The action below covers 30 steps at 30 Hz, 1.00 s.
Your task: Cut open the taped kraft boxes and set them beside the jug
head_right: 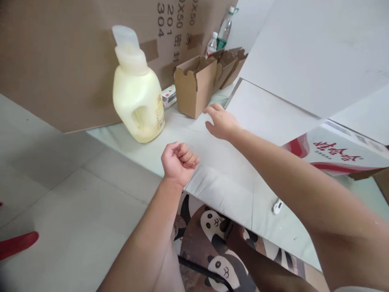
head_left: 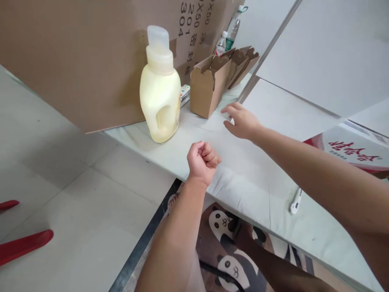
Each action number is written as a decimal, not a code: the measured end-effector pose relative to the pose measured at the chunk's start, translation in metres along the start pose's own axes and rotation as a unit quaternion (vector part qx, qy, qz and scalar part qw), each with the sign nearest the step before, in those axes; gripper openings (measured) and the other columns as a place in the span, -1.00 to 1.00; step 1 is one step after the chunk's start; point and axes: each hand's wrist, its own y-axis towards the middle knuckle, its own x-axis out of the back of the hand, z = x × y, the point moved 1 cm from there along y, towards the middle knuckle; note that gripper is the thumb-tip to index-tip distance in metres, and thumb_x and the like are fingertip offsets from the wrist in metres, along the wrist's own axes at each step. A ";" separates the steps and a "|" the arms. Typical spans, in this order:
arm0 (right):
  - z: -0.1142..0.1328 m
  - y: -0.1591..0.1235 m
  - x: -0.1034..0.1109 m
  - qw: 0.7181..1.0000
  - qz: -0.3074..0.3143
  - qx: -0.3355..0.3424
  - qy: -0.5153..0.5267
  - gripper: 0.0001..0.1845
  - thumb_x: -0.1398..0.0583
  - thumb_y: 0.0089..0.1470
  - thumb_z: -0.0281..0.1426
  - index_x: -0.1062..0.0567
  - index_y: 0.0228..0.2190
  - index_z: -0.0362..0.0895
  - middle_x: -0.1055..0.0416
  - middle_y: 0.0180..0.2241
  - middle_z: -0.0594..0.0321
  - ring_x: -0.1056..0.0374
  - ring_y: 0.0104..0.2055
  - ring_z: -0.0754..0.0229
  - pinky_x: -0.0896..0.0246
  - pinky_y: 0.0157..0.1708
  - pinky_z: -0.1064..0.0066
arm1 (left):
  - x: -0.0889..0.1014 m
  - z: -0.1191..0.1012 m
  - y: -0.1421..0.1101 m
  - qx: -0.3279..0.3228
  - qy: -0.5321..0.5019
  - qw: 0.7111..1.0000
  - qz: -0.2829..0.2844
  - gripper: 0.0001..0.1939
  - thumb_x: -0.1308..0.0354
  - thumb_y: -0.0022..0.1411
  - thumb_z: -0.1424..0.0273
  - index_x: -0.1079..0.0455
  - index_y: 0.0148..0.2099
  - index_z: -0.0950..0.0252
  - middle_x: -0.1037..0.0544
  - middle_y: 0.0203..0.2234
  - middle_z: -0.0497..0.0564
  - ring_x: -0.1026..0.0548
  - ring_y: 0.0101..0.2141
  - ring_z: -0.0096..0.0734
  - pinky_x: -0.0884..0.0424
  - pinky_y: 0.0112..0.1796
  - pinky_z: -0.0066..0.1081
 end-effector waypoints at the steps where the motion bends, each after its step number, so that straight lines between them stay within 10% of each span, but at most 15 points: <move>1: 0.005 0.013 0.000 1.000 -0.023 0.003 -0.002 -0.44 -0.15 0.11 -0.38 -0.33 0.16 -0.10 -0.29 0.18 -0.06 -0.44 0.00 -0.12 -0.40 -0.03 -0.02 | 0.001 0.000 0.001 0.001 -0.003 1.000 0.001 -0.57 0.16 0.29 0.31 0.14 -0.61 0.23 0.21 -0.72 -0.19 0.16 -0.72 -0.60 -0.01 -0.61 -0.47; 9: 0.021 0.113 0.000 0.997 -0.079 0.009 -0.016 -0.65 -0.25 0.08 -0.28 -0.40 -0.08 -0.06 0.00 0.33 0.07 -0.42 0.01 -0.17 -0.40 -0.04 -0.10 | 0.000 0.007 0.007 0.010 0.002 1.000 0.002 -0.58 0.13 0.27 0.32 0.14 -0.61 0.24 0.21 -0.71 -0.18 0.15 -0.72 -0.60 -0.04 -0.58 -0.44; 14: 0.010 0.104 -0.012 0.998 -0.055 -0.027 -0.007 -0.72 -0.20 0.10 -0.31 -0.44 -0.12 -0.09 -0.13 0.22 0.00 -0.40 0.05 -0.21 -0.36 0.00 -0.15 | 0.000 0.006 0.006 0.010 -0.002 1.000 -0.013 -0.59 0.14 0.27 0.37 0.12 -0.62 0.24 0.20 -0.71 -0.18 0.15 -0.73 -0.61 0.01 -0.59 -0.44; 20: 0.002 0.005 -0.001 0.983 -0.166 -0.028 0.072 -0.71 -0.12 0.10 -0.39 -0.51 -0.14 -0.10 -0.36 0.09 0.04 -0.47 -0.14 0.04 -0.44 -0.10 0.11 | 0.009 0.006 0.005 -0.116 0.098 0.983 -0.105 -0.61 0.04 0.28 0.37 0.04 -0.58 0.23 0.10 -0.68 -0.16 0.08 -0.67 -0.56 0.03 -0.58 -0.42; 24: 0.004 -0.102 0.032 0.955 -0.259 -0.092 0.106 -0.82 -0.12 0.12 -0.34 -0.54 -0.36 -0.03 -0.50 -0.15 0.10 -0.50 -0.22 0.03 -0.47 -0.21 0.10 | 0.013 0.008 0.004 -0.345 0.233 0.888 -0.194 -0.68 -0.06 0.26 0.41 -0.08 -0.54 0.24 -0.11 -0.61 -0.11 -0.17 -0.54 -0.49 -0.14 -0.45 -0.42; 30: -0.017 -0.263 0.041 0.863 -0.462 -0.198 0.038 -0.86 -0.19 0.03 -0.10 -0.50 -0.53 0.33 -0.49 -0.40 0.17 -0.51 -0.11 -0.29 -0.30 -0.03 -0.33 | 0.001 0.023 -0.010 -0.392 0.359 0.847 -0.031 -0.65 -0.02 0.35 0.08 -0.45 -0.07 0.21 -0.53 -0.11 0.10 -0.46 -0.01 -0.15 -0.32 0.03 -0.21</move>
